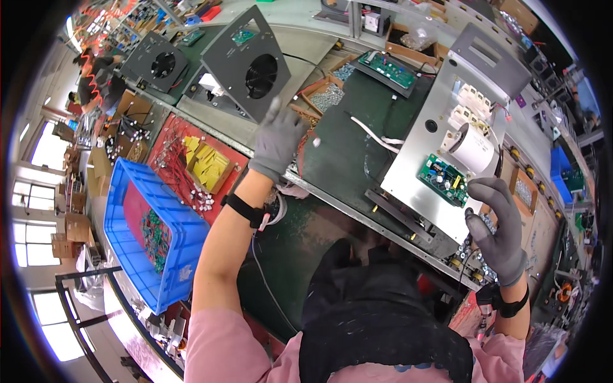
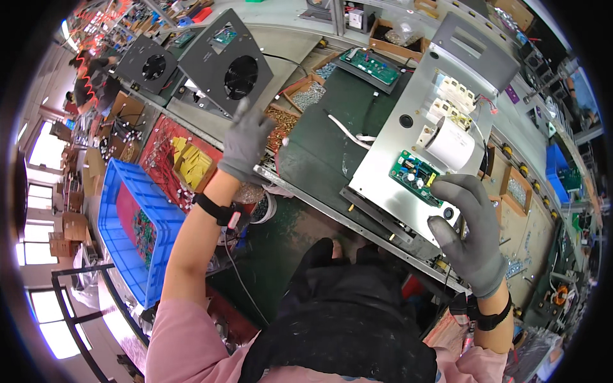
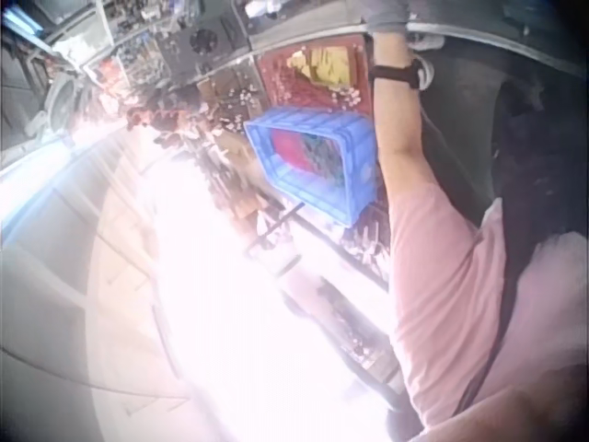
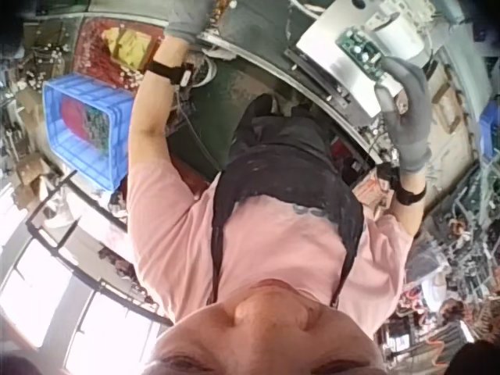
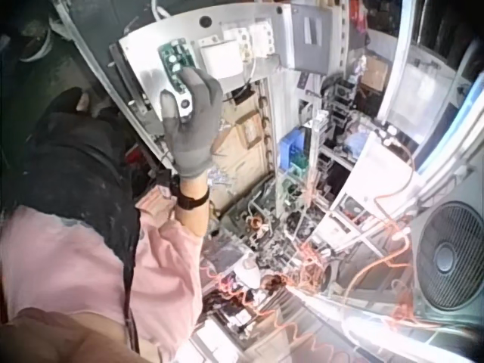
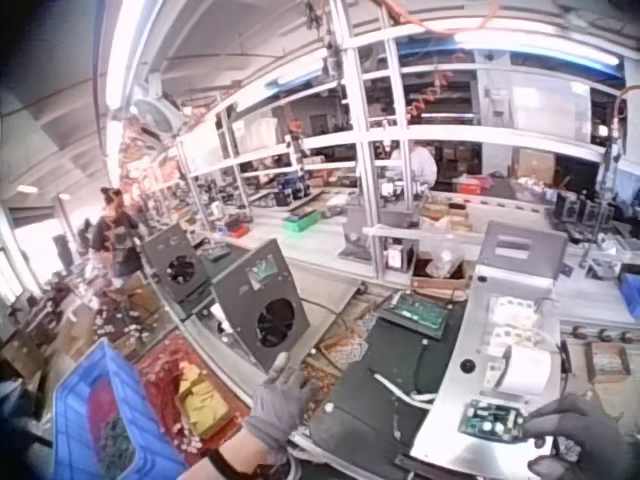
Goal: Assembling the internal components and housing of a solar inverter on a production line.
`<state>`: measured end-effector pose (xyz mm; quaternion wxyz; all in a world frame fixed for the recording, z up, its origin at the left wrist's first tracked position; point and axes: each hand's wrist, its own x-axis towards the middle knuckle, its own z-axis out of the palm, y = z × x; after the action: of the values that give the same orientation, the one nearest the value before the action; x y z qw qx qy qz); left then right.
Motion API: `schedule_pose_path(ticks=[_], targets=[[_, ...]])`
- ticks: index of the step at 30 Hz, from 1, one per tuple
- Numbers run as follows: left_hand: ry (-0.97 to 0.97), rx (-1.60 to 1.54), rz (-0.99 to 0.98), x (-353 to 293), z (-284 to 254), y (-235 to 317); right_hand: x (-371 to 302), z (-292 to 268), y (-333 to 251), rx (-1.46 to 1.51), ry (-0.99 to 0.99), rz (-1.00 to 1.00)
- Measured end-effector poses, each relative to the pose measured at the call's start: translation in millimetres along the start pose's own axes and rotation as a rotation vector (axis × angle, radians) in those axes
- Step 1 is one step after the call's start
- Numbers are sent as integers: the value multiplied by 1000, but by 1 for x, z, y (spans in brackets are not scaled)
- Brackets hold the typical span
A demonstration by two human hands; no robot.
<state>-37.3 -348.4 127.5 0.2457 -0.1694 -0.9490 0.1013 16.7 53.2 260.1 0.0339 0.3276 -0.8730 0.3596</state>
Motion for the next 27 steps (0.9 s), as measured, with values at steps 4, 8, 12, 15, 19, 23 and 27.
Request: schedule_pose_path(ticks=[4, 8, 12, 15, 19, 23, 27], targets=[[371, -48, 65, 83, -74, 3, -13, 3, -5, 25, -1, 85], [159, -281, -149, 86, -57, -1, -26, 37, -7, 105, -64, 72], [-800, -363, -269, 5, 29, -10, -42, 57, -18, 95, -204, 74], [-747, -389, -224, -74, 79, 34, -42, 61, -9, 115, -228, 137], [-406, -478, -293, -105, 108, 57, -38, 59, -9, 115, -197, 221], [-652, -220, -380, -91, 125, 0, -34, 58, -6, 106, -172, 214], [-617, -271, -251, -35, 89, 3, -36, 59, -3, 119, -136, 272]])
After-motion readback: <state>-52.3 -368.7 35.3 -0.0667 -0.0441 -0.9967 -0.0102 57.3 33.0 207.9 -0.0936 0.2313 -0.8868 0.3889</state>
